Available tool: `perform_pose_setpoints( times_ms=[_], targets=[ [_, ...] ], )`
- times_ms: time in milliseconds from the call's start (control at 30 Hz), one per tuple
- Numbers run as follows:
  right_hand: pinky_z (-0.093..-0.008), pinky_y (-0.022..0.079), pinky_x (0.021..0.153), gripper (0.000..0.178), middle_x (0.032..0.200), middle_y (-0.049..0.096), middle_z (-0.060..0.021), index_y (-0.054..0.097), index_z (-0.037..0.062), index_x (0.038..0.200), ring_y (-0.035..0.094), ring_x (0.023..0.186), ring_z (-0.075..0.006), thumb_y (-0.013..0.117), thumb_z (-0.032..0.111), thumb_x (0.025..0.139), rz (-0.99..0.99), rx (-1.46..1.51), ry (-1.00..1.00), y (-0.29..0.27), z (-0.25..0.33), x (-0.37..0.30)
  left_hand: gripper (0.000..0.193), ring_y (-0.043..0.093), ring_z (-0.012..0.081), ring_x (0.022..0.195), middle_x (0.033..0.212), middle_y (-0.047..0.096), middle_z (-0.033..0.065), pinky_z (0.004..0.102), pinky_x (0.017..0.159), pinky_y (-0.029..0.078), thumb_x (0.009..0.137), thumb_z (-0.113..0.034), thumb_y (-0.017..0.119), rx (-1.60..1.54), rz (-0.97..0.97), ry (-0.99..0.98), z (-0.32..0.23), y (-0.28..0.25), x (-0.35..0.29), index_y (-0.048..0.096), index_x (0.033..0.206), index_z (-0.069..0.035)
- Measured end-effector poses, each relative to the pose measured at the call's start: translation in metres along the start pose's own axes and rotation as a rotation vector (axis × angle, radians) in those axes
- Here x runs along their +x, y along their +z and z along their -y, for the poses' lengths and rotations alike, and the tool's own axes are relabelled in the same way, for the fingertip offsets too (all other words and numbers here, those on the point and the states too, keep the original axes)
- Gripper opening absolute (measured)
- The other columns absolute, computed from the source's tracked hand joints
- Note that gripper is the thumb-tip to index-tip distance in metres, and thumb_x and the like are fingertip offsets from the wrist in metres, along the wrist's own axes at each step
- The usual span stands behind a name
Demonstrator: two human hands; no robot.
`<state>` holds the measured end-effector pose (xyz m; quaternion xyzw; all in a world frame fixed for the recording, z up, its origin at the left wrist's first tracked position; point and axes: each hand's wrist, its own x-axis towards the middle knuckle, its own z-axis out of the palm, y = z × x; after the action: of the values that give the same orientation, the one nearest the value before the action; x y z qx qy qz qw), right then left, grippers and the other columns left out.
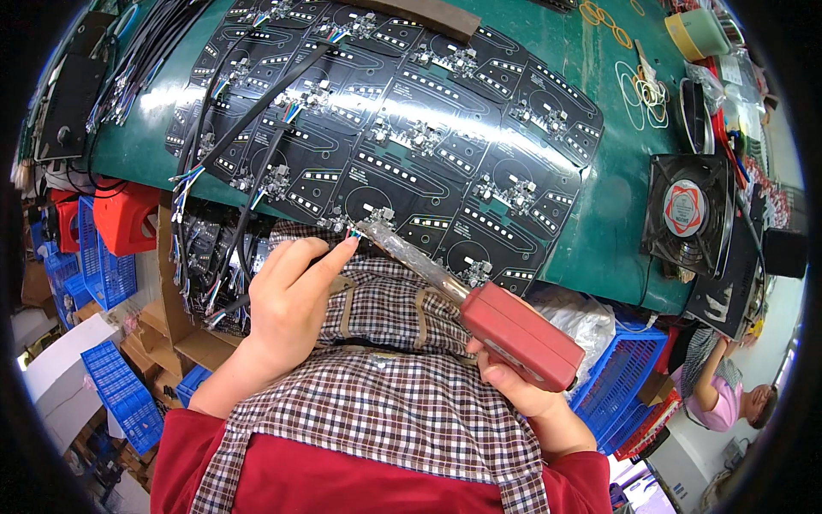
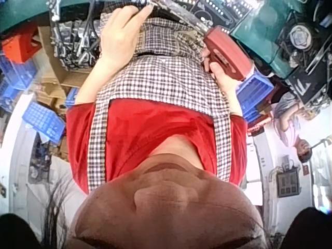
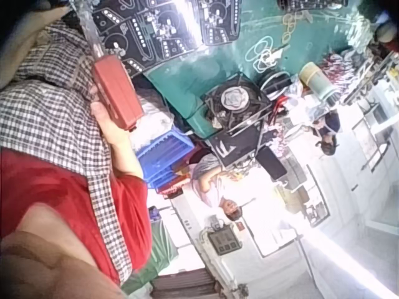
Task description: The person solders wires onto circuit board panels using a soldering iron, places completed boards into a box, arranges a new board on the table, and solders wires onto it.
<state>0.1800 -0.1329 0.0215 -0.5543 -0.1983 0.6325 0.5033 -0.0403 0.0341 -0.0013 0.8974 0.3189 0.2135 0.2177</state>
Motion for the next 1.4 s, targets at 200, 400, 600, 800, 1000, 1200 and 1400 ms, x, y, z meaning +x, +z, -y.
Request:
perform_pose_setpoints(
  times_ms=[200,400,600,800,1000,1200,1400],
  targets=[
    [-0.0247,0.04,0.049,0.06,0.086,0.057,-0.0092,0.051,-0.0033,0.11,0.05,0.056,-0.0129,0.068,0.045,0.079,-0.046,-0.186,-0.079,0.006,0.004,0.003,0.041,0.051,0.0245,0.071,0.084,0.052,0.0093,0.0333,0.062,0.045,0.065,0.002,0.056,-0.086,0.019,-0.035,0.003,-0.004,0.005,0.062,0.105,0.0],
    [-0.025,0.041,0.051,0.06,0.081,0.056,-0.0081,0.051,-0.0032,0.11,0.05,0.057,-0.0125,0.067,0.046,0.079,-0.073,-0.189,-0.071,0.011,0.005,0.004,0.036,0.052,0.0238,0.072,0.081,0.053,0.0079,0.0332,0.063,0.045,0.066,0.002,0.057,-0.15,0.065,-0.053,0.01,-0.009,0.01,0.064,0.101,-0.001],
    [-0.0251,0.041,0.052,0.06,0.08,0.055,-0.0074,0.048,-0.0013,0.114,0.05,0.058,-0.012,0.067,0.045,0.08,-0.057,-0.215,-0.064,0.008,0.006,0.004,0.033,0.053,0.0233,0.073,0.08,0.053,0.0075,0.0328,0.064,0.045,0.068,0.002,0.057,-0.153,0.104,-0.041,0.011,-0.012,0.012,0.065,0.101,-0.002],
    [-0.024,0.051,0.066,0.067,0.096,0.063,-0.012,0.046,-0.0073,0.125,0.062,0.074,-0.013,0.077,0.015,0.07,-0.075,-0.129,0.068,-0.007,0.0,-0.001,0.033,0.053,0.0233,0.074,0.081,0.053,0.0076,0.0325,0.065,0.045,0.068,0.001,0.057,-0.135,0.104,-0.025,0.012,-0.012,0.012,0.065,0.1,-0.001],
    [-0.0305,0.055,0.069,0.056,0.103,0.064,-0.0179,0.057,-0.0036,0.114,0.068,0.081,-0.0272,0.076,0.018,0.066,0.034,-1.103,-0.511,-0.01,0.009,0.011,0.034,0.051,0.0231,0.074,0.081,0.051,0.0075,0.0321,0.064,0.045,0.068,0.0,0.056,-0.1,0.126,-0.031,0.005,-0.015,0.014,0.063,0.101,0.0],
    [-0.0328,0.054,0.07,0.042,0.097,0.066,-0.015,0.064,0.0005,0.099,0.067,0.079,-0.0281,0.077,0.012,0.061,-0.155,-0.822,-0.204,-0.02,-0.024,-0.006,0.037,0.05,0.0229,0.073,0.081,0.05,0.0074,0.0322,0.063,0.045,0.066,0.001,0.057,-0.056,0.135,-0.033,0.002,-0.015,0.013,0.063,0.102,0.0],
    [-0.0269,0.047,0.058,0.06,0.097,0.062,-0.0145,0.054,-0.0023,0.112,0.058,0.064,-0.0174,0.074,0.036,0.071,-0.048,-0.237,-0.053,-0.006,0.004,-0.003,0.038,0.052,0.0208,0.073,0.083,0.05,0.0067,0.0325,0.06,0.046,0.066,0.0,0.058,0.002,0.124,-0.05,0.0,-0.017,0.013,0.064,0.103,-0.003]
  ],
)
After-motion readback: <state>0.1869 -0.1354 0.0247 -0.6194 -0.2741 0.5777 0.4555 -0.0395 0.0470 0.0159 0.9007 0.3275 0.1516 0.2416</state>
